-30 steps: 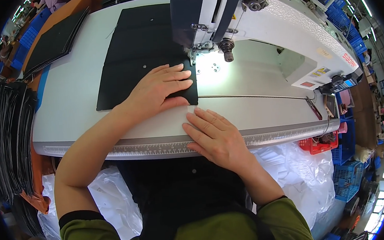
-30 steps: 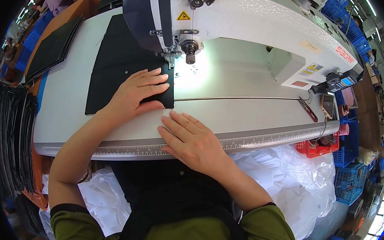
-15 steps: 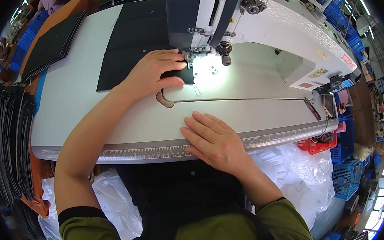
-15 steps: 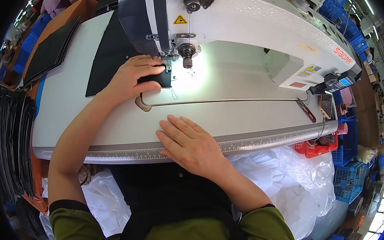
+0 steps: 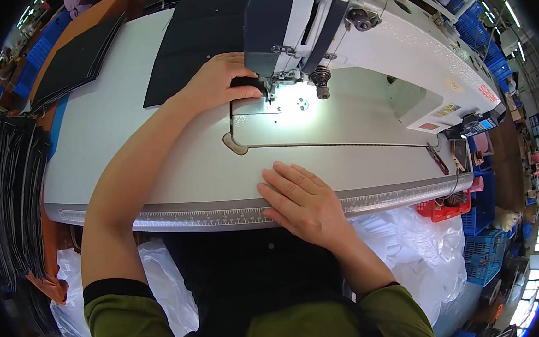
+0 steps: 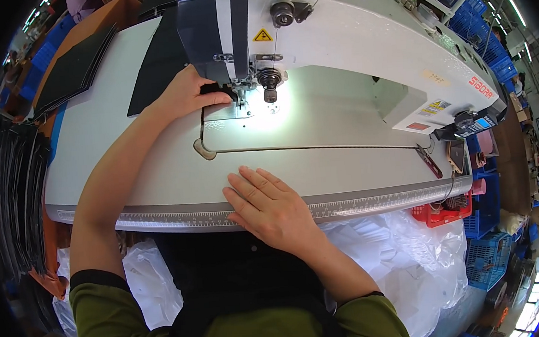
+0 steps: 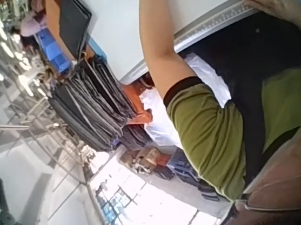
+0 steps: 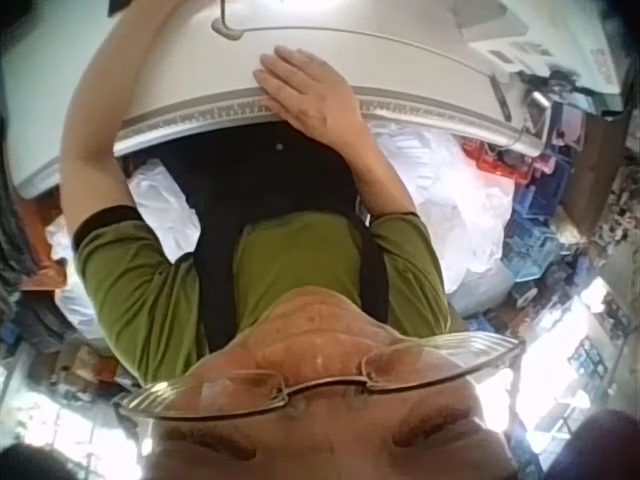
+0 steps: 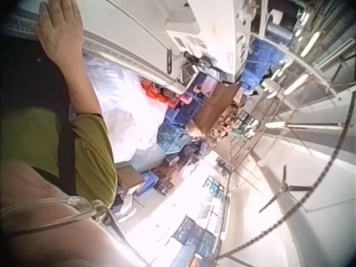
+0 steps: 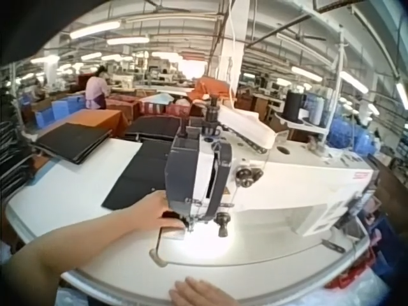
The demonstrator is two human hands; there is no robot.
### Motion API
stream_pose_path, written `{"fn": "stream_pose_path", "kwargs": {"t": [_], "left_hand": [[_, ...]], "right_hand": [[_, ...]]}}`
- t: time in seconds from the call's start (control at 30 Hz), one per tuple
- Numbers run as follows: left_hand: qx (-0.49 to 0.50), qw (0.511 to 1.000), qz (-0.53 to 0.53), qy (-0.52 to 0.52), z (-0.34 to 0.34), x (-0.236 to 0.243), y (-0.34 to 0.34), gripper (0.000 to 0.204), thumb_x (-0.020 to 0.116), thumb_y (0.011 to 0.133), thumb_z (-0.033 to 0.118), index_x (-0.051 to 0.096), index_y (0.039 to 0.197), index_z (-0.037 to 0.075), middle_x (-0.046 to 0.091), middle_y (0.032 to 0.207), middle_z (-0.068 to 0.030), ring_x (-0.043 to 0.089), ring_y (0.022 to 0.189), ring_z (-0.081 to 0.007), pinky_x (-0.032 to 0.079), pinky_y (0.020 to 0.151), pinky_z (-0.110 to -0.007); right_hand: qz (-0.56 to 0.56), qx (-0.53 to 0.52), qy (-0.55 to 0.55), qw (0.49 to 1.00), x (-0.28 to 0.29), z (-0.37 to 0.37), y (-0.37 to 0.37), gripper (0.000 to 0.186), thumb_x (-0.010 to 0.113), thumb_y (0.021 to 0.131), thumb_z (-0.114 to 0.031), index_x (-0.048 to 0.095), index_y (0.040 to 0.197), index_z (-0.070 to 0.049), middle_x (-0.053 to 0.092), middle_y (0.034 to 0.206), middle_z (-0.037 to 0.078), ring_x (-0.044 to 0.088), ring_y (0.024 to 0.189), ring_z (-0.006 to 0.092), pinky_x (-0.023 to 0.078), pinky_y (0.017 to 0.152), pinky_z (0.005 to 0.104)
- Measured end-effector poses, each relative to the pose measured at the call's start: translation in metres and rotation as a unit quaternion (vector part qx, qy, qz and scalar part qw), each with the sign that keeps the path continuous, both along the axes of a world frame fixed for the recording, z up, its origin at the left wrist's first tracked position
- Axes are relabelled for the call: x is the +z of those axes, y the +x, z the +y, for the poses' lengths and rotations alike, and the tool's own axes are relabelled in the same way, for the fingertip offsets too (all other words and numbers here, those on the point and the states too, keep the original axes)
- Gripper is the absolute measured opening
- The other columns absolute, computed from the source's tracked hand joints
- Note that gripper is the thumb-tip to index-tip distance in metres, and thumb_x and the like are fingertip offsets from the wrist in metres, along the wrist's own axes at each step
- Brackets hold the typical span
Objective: Sewing components of a leather product using an industrial sewing machine.
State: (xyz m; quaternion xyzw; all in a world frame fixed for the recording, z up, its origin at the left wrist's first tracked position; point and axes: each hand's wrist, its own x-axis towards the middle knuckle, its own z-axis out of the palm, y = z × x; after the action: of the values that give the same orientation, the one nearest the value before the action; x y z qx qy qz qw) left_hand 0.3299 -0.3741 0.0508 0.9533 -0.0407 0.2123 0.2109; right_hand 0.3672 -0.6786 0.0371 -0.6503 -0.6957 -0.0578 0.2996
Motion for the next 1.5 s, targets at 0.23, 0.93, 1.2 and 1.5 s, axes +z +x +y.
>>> {"fn": "stream_pose_path", "kwargs": {"t": [0.23, 0.93, 1.2, 1.5], "left_hand": [[-0.004, 1.000, -0.003, -0.027, -0.004, 0.000, 0.000, 0.037, 0.080, 0.082, 0.028, 0.074, 0.099, -0.004, 0.072, 0.104, -0.0095, 0.064, 0.095, -0.0282, 0.049, 0.085, -0.035], [0.207, 0.809, -0.122, -0.536, 0.176, 0.064, 0.001, 0.029, 0.064, 0.090, 0.005, 0.069, 0.118, 0.005, 0.073, 0.101, -0.0043, 0.067, 0.085, -0.0121, 0.053, 0.076, -0.023], [0.336, 0.767, -0.458, -0.298, 0.263, 0.139, -0.150, 0.035, 0.057, 0.086, 0.000, 0.065, 0.121, 0.003, 0.070, 0.102, -0.0086, 0.062, 0.082, -0.0170, 0.048, 0.074, -0.027], [0.599, 0.552, -0.352, -0.462, 0.332, -0.001, -0.271, 0.035, 0.069, 0.087, 0.014, 0.056, 0.113, -0.006, 0.065, 0.094, -0.0215, 0.064, 0.053, -0.0258, 0.055, 0.041, -0.035]], "right_hand": [[0.008, 0.001, -0.010, 1.000, 0.003, -0.003, 0.001, 0.041, 0.078, 0.083, -0.020, 0.071, 0.121, -0.006, 0.068, 0.133, 0.007, 0.062, 0.128, 0.0276, 0.048, 0.108, 0.0424], [-0.040, -0.147, 0.038, 0.988, -0.015, -0.025, 0.001, 0.022, 0.068, 0.085, -0.004, 0.073, 0.107, -0.001, 0.073, 0.116, 0.014, 0.067, 0.114, 0.0350, 0.050, 0.100, 0.0446], [-0.064, -0.121, 0.046, 0.990, -0.020, -0.025, 0.014, 0.025, 0.066, 0.091, -0.004, 0.072, 0.115, -0.001, 0.072, 0.119, 0.016, 0.068, 0.113, 0.0358, 0.052, 0.102, 0.0429], [-0.097, -0.151, 0.022, 0.983, -0.018, -0.027, 0.006, 0.024, 0.066, 0.090, -0.003, 0.072, 0.114, -0.001, 0.072, 0.119, 0.016, 0.068, 0.112, 0.0360, 0.052, 0.101, 0.0436]]}}
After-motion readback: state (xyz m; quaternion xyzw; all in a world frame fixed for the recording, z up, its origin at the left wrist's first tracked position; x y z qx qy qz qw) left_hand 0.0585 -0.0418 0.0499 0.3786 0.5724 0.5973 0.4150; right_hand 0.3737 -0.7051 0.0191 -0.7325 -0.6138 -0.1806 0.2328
